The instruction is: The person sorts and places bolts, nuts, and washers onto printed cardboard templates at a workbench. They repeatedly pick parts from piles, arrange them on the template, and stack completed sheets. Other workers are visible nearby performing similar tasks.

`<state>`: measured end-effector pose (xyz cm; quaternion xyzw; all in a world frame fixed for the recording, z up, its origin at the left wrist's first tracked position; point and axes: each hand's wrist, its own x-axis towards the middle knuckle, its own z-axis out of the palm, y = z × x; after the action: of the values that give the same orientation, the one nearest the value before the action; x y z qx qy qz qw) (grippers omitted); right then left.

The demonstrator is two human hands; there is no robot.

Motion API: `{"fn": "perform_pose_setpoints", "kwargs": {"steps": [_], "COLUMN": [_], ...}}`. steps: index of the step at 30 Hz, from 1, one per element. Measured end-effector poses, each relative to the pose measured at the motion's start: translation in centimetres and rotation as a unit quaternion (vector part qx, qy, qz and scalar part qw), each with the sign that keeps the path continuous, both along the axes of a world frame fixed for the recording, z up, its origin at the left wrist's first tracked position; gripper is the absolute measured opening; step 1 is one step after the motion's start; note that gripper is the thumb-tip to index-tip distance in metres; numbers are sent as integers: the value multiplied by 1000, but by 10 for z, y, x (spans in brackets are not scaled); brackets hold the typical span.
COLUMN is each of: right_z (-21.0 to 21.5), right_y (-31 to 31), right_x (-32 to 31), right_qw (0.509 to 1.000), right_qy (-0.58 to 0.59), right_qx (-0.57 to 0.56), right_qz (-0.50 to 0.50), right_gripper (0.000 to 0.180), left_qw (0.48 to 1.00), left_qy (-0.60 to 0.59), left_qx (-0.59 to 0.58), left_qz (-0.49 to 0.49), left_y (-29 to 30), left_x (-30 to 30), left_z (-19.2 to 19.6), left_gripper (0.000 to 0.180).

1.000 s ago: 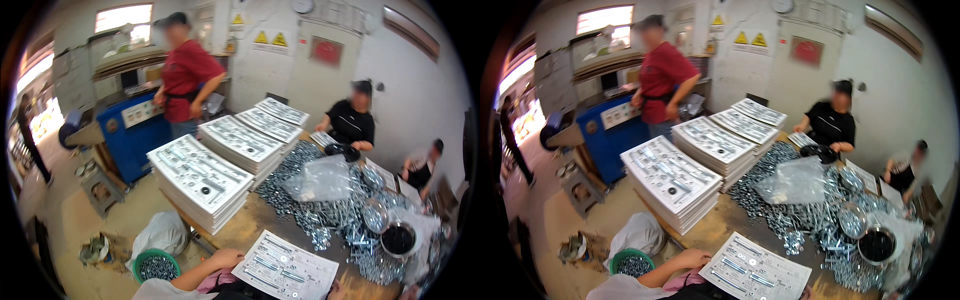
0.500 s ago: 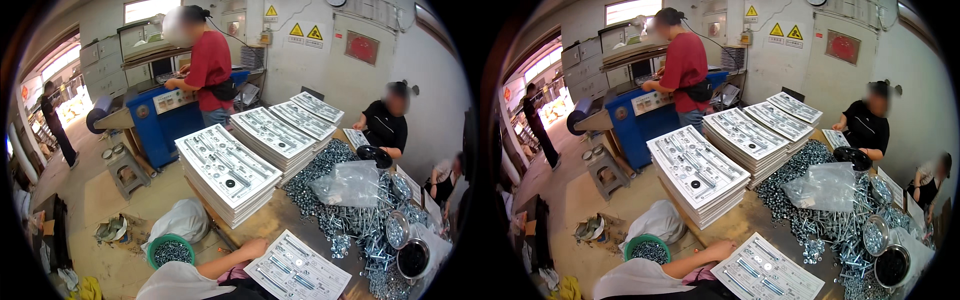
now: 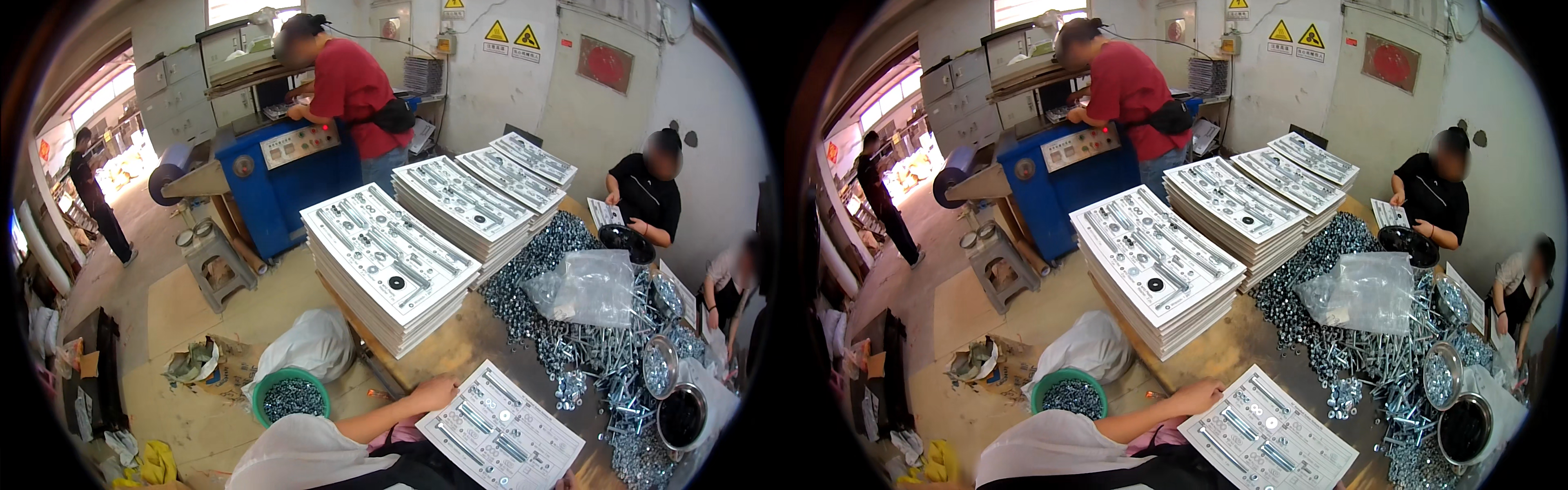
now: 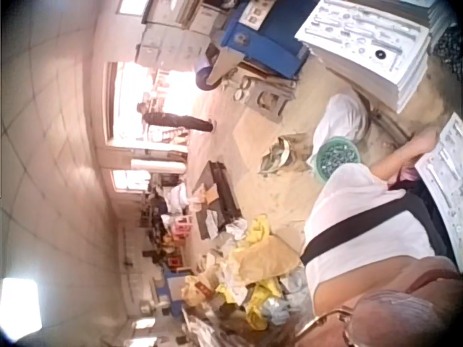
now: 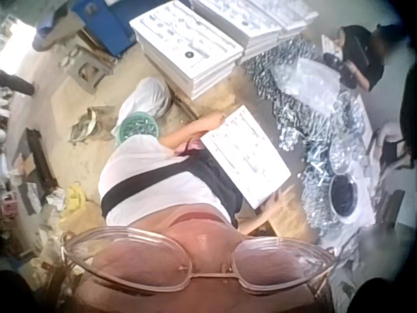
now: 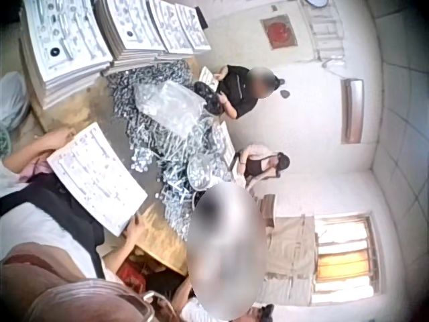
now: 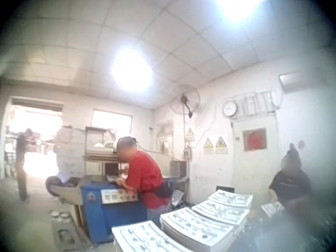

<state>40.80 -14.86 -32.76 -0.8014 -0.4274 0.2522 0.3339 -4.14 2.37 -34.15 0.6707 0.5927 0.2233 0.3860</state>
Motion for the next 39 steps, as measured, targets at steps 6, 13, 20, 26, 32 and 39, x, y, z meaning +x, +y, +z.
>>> {"fn": "perform_pose_setpoints", "kwargs": {"steps": [6,13,20,26,32,39], "right_z": [-25,39,54,16,-4,-35], "right_y": [18,54,158,280,324,337], "right_x": [14,-39,-43,0,-10,77], "right_qw": [987,988,980,966,915,802], "right_qy": [107,89,138,-196,-395,-587], "right_qx": [106,106,140,149,56,85], "right_qz": [-50,-63,32,-84,-63,63], "right_gripper": [23,17,18,30,39,28], "left_qw": [999,973,980,986,980,987], "left_qy": [32,-191,-140,-79,-62,-7], "left_qx": [-9,-81,47,97,137,124], "left_qz": [6,100,135,108,134,102], "left_y": [20,16,14,19,10,11], "left_x": [-19,-26,-5,-7,-9,6], "left_z": [0,-14,-14,-28,-36,-2], "left_gripper": [32,24,19,17,25,20]}}
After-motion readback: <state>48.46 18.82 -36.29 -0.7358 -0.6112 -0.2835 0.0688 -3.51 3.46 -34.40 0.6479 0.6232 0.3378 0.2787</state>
